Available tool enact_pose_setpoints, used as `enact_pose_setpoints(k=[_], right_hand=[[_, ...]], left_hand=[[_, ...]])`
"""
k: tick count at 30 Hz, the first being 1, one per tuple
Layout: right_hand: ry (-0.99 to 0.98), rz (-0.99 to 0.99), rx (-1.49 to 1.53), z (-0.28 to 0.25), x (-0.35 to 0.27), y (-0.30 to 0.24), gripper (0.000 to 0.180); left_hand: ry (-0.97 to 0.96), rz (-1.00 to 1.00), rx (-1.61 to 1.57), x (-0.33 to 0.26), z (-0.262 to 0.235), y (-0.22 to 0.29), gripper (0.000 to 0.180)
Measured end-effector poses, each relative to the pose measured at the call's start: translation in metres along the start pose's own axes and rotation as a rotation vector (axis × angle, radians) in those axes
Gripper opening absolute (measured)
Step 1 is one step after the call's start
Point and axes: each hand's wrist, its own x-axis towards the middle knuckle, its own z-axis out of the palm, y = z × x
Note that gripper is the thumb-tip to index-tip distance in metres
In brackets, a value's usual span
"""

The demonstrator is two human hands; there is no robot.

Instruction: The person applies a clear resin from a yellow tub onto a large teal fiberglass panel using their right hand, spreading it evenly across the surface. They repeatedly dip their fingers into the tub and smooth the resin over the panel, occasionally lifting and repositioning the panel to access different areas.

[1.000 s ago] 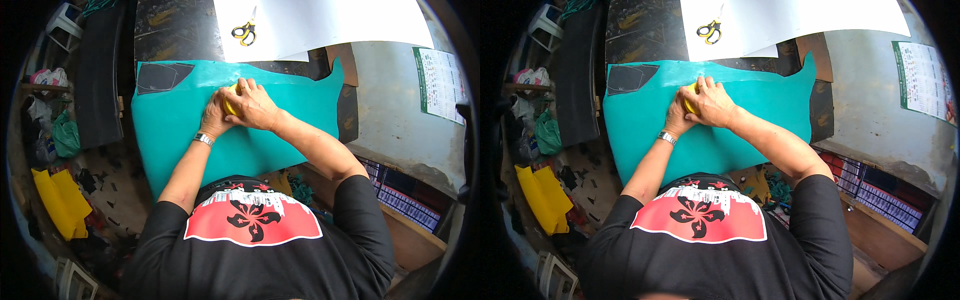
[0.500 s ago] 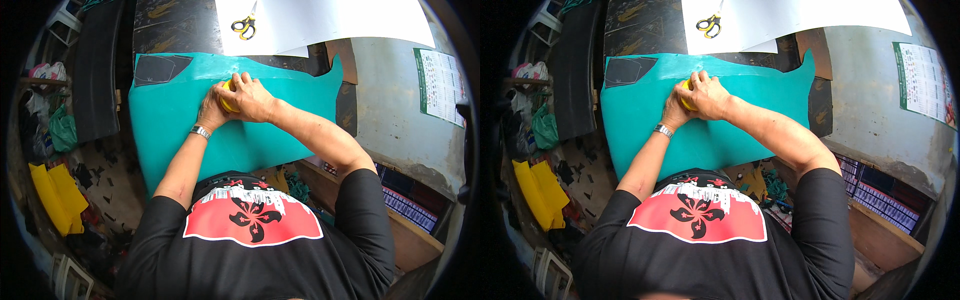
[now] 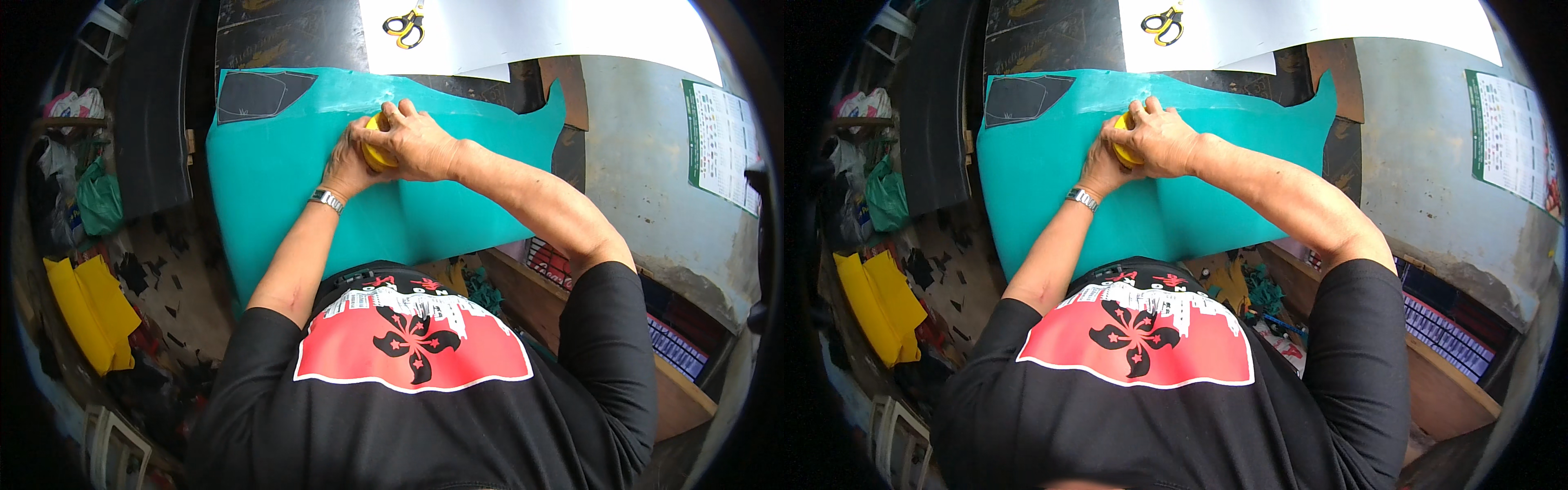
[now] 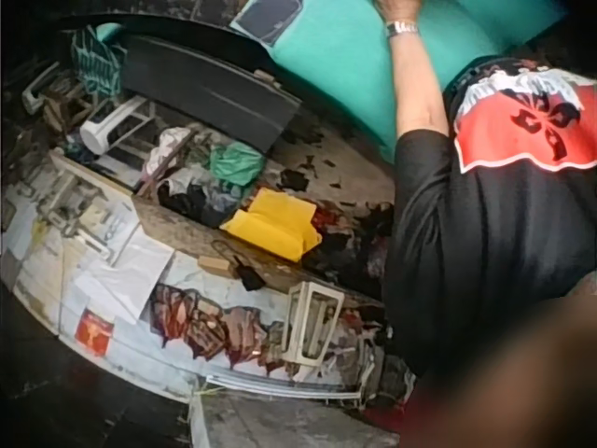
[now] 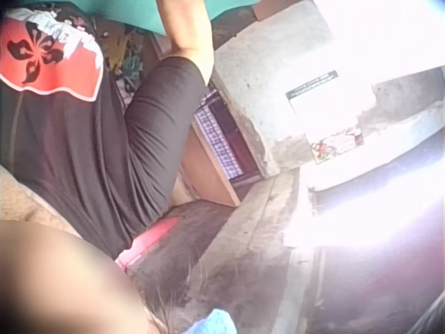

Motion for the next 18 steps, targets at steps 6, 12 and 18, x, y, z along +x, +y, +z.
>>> enact_pose_setpoints(k=[6,12,18], right_hand=[[0.069,0.052,-0.003,0.01,-0.009,-0.003,0.086],[0.386,0.158,0.12,0.032,-0.026,-0.011,0.085],[0.682,0.613,1.084,0.047,-0.024,-0.051,0.075]], left_hand=[[0.033,0.084,0.038,-0.003,0.001,-0.005,0.096],[-0.006,0.066,-0.029,0.002,-0.009,0.005,0.087],[-0.03,-0.249,-0.715,-0.05,-0.062,0.017,0.087]])
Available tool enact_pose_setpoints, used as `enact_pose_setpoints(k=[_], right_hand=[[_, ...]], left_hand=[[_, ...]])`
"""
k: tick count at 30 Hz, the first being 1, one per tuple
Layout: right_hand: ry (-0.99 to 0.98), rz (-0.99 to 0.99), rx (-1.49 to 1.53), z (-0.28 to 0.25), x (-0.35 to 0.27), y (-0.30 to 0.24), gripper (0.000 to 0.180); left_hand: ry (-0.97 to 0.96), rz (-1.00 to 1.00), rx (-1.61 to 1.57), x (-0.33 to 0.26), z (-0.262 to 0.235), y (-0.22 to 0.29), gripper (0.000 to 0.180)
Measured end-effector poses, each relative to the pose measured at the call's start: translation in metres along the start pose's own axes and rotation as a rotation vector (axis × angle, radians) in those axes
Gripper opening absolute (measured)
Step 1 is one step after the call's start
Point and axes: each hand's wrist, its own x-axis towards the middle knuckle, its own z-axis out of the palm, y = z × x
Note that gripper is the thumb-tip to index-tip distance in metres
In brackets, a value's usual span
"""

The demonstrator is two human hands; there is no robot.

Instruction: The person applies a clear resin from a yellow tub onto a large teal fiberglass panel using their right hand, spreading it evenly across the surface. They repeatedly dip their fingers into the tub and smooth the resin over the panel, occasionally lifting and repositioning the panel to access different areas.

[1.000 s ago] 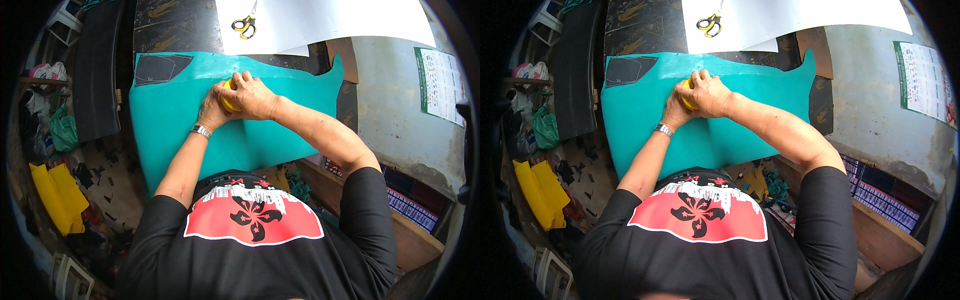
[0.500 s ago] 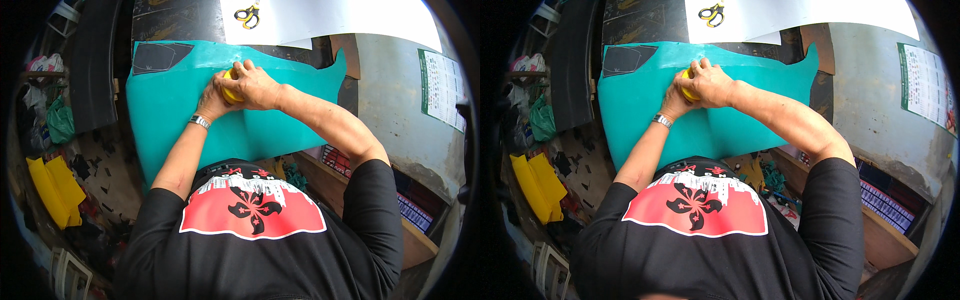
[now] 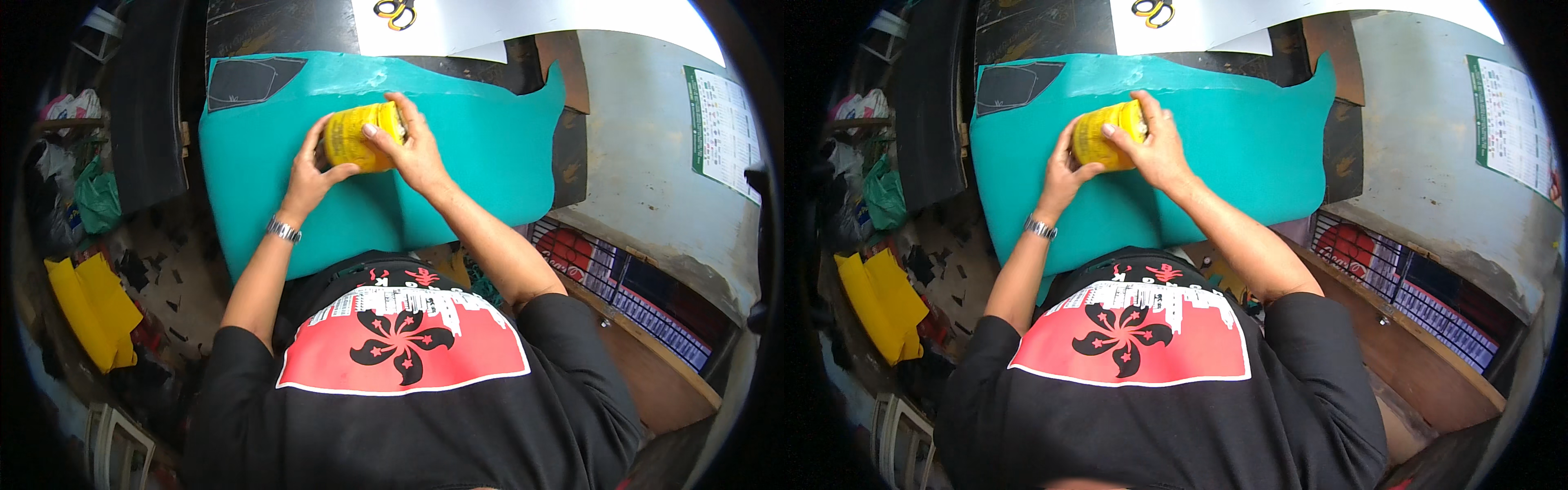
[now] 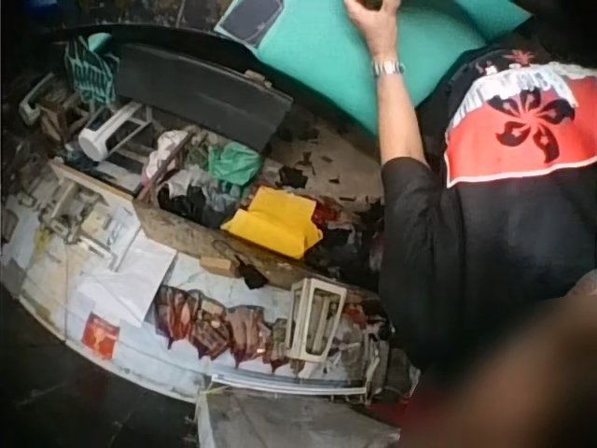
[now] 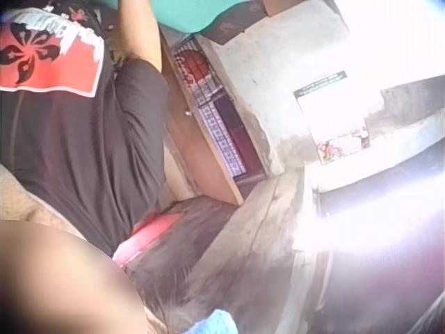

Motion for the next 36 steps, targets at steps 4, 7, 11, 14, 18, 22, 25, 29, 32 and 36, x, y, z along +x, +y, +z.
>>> enact_pose_setpoints(k=[4,7,11,14,18,22,25,29,32,36], right_hand=[[-0.194,0.086,0.355,0.063,-0.025,-0.019,0.079],[-0.49,0.021,0.327,0.081,-0.042,-0.03,0.089],[-0.845,-0.104,0.164,0.082,-0.073,-0.049,0.095],[-1.085,-0.238,-0.012,0.085,-0.088,-0.065,0.093],[-1.309,-0.36,-0.136,0.097,-0.094,-0.081,0.091],[-1.409,-0.382,-0.158,0.102,-0.094,-0.085,0.09],[-1.472,-0.421,-0.108,0.103,-0.089,-0.083,0.089],[-1.593,-0.492,-0.109,0.107,-0.078,-0.085,0.089],[-1.656,-0.516,-0.189,0.11,-0.07,-0.092,0.087],[-1.748,-0.443,-0.202,0.112,-0.063,-0.101,0.089]], left_hand=[[0.234,-0.218,-0.6,-0.067,-0.01,0.012,0.077],[0.294,-0.332,-0.617,-0.117,-0.044,0.024,0.075],[0.253,-0.441,-0.546,-0.192,-0.076,0.041,0.084],[0.125,-0.501,-0.401,-0.225,-0.084,0.057,0.097],[-0.097,-0.53,0.005,-0.232,-0.085,0.087,0.102],[-0.08,-0.486,0.223,-0.229,-0.066,0.103,0.096],[0.018,-0.428,0.095,-0.233,-0.047,0.098,0.093],[0.096,-0.386,0.115,-0.243,-0.036,0.094,0.093],[0.15,-0.331,0.066,-0.243,-0.029,0.091,0.094],[0.155,-0.381,0.038,-0.244,-0.029,0.094,0.094]])
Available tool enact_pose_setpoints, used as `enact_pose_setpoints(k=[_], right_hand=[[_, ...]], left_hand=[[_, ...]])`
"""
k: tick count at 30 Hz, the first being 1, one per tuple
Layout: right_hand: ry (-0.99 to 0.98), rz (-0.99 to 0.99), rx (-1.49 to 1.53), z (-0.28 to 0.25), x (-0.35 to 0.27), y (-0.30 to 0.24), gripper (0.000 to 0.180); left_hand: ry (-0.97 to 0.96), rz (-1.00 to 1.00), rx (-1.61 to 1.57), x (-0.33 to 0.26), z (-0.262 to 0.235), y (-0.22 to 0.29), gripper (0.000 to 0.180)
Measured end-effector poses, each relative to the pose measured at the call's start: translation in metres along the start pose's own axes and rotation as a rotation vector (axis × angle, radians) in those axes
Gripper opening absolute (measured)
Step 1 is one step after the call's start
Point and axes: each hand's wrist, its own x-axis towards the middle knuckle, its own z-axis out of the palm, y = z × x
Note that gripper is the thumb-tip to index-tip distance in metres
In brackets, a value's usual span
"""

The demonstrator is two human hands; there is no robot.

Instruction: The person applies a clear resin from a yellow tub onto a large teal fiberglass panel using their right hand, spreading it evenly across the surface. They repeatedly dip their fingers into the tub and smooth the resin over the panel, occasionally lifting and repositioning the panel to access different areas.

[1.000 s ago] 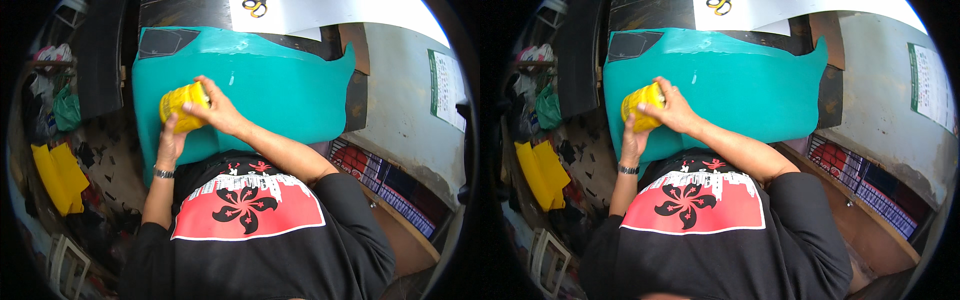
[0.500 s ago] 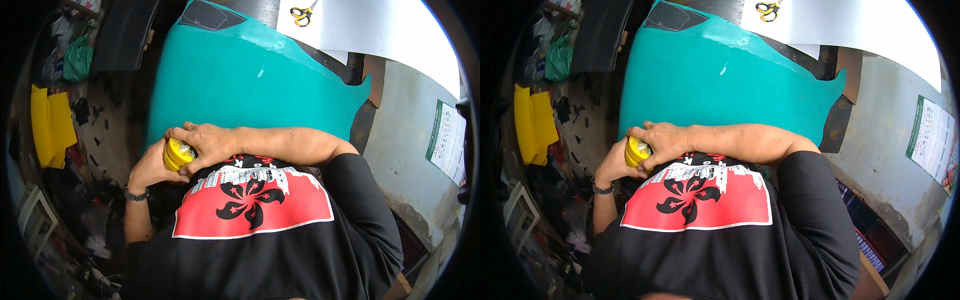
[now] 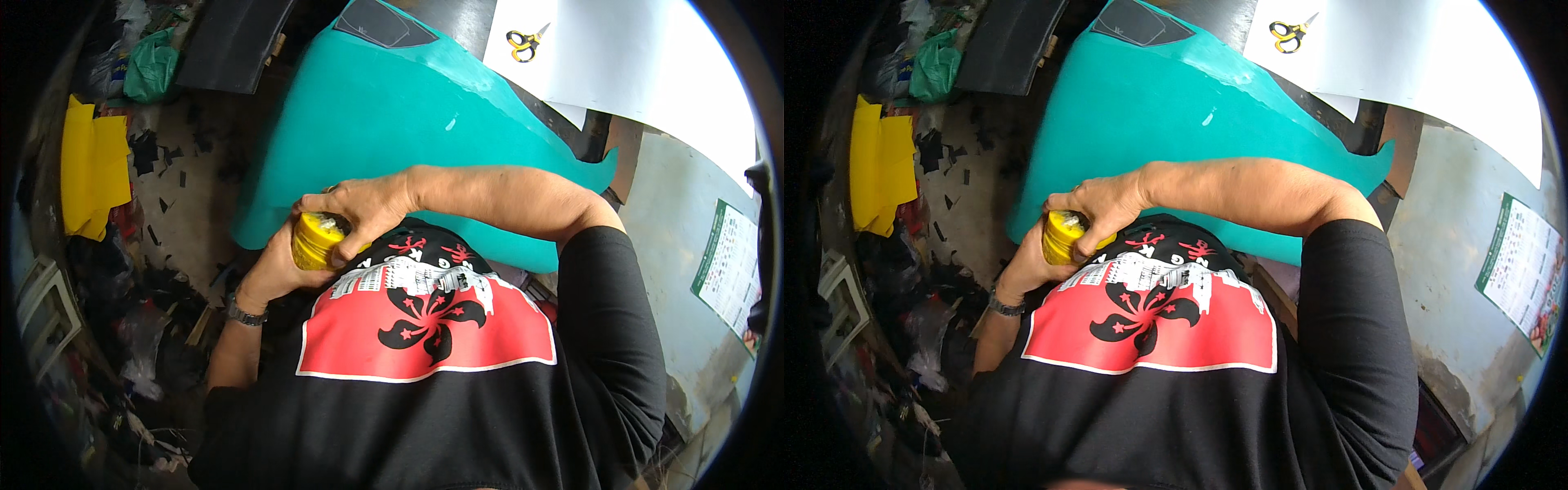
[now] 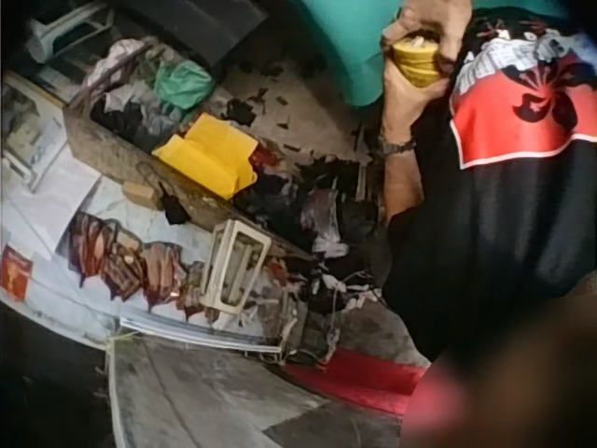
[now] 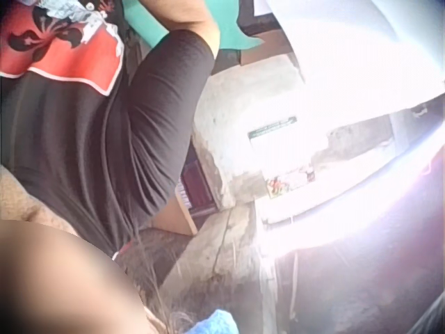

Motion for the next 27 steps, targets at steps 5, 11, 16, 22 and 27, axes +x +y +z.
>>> enact_pose_setpoints(k=[5,11,16,22,27], right_hand=[[-0.052,-0.004,0.036,-0.009,0.0,-0.002,0.089],[-0.085,-0.032,0.077,-0.017,-0.002,0.005,0.092],[-0.133,-0.038,0.087,-0.024,0.001,0.009,0.093],[-0.26,-0.007,0.112,-0.038,0.008,0.009,0.09],[-0.318,0.007,0.319,-0.046,0.009,0.01,0.093]], left_hand=[[0.014,0.095,0.061,0.003,-0.002,0.004,0.096],[0.012,0.108,0.056,0.01,-0.002,0.003,0.094],[0.024,0.134,0.139,0.011,-0.007,0.002,0.091],[-0.022,0.098,0.12,0.015,-0.011,0.004,0.091],[-0.012,0.146,0.202,0.018,-0.015,0.004,0.097]])
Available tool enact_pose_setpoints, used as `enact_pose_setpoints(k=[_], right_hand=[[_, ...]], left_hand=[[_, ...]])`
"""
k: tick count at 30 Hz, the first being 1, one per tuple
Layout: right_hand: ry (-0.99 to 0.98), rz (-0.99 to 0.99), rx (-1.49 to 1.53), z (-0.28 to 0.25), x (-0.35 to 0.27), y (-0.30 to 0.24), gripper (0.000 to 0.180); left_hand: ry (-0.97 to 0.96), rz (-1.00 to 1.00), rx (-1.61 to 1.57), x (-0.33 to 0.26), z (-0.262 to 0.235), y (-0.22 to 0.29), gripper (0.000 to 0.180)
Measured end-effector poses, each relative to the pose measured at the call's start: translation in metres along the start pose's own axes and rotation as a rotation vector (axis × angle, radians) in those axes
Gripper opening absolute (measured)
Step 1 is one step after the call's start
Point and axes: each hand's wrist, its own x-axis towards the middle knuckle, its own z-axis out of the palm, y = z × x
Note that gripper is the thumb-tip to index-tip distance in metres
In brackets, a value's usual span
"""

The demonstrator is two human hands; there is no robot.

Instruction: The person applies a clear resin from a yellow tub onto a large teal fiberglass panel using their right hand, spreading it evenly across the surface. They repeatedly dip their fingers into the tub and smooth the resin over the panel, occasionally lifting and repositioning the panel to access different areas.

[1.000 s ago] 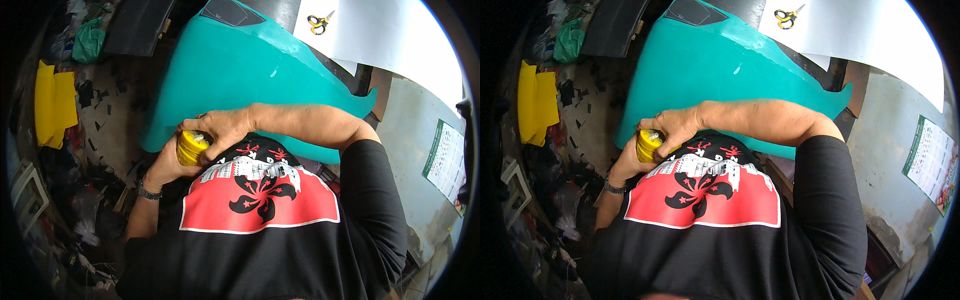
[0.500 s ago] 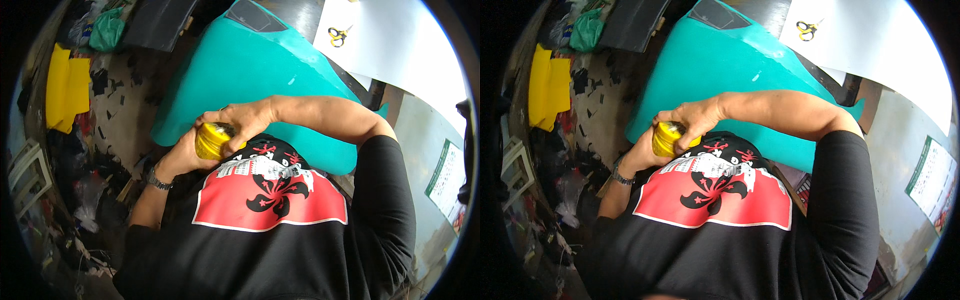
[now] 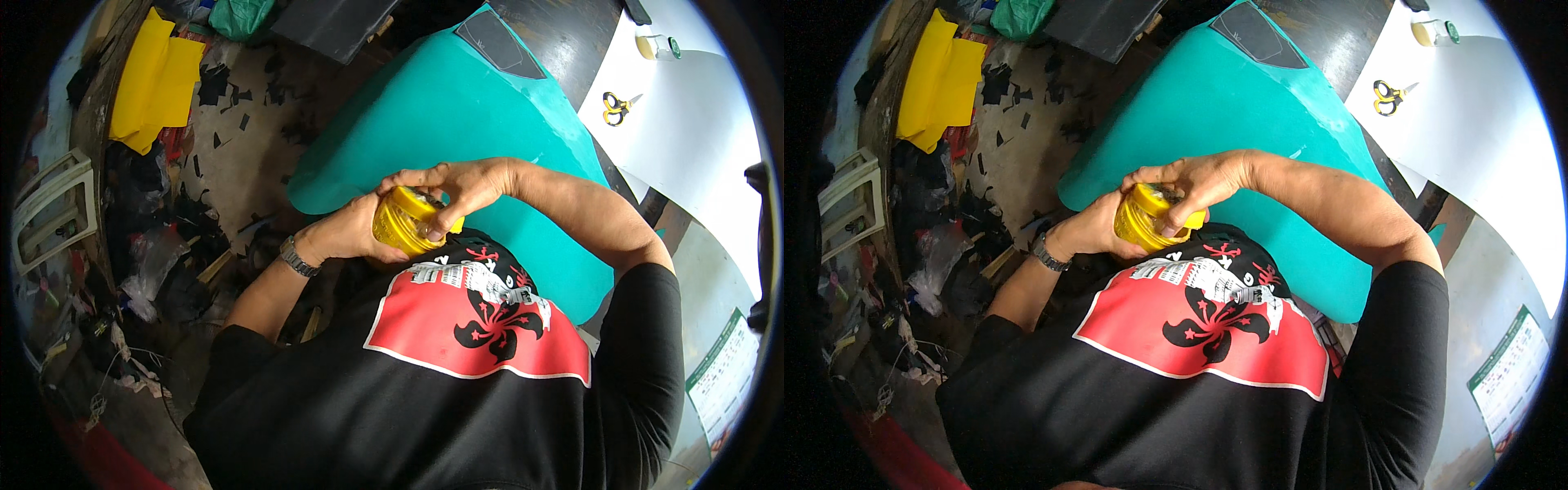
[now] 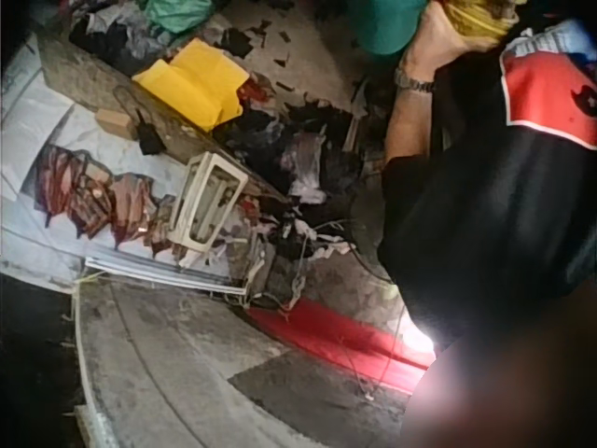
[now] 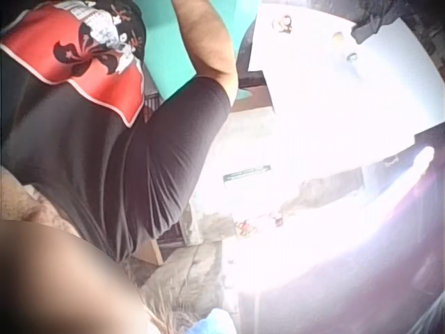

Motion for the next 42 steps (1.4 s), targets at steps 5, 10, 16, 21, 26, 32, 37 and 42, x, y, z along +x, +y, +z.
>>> enact_pose_setpoints(k=[5,10,16,21,26,32,37,42], right_hand=[[-0.039,0.017,0.141,-0.012,0.004,0.011,0.091],[-0.101,0.061,0.432,-0.032,-0.01,0.03,0.087],[0.059,-0.013,0.68,-0.028,-0.027,0.052,0.083],[0.225,-0.24,1.002,-0.006,-0.032,0.069,0.097],[0.314,-0.651,1.223,-0.007,-0.049,0.077,0.086],[0.996,-1.377,1.435,-0.072,-0.144,0.094,0.078],[1.947,-0.112,-0.017,-0.163,-0.199,0.116,0.091],[2.002,0.46,-0.347,-0.169,-0.207,0.119,0.099]], left_hand=[[-0.101,-0.111,-0.141,0.005,-0.006,-0.005,0.086],[-0.195,-0.02,-0.242,0.018,-0.014,-0.011,0.08],[-0.274,-0.093,-0.088,0.03,-0.033,-0.01,0.114],[-0.308,-0.022,-0.067,0.04,-0.043,-0.009,0.116],[-0.252,0.2,-0.149,0.071,-0.043,-0.007,0.115],[-0.065,0.203,-0.326,0.12,-0.043,-0.004,0.118],[0.047,0.267,-0.171,0.163,-0.022,-0.003,0.112],[0.029,0.335,-0.158,0.209,0.02,-0.008,0.109]])
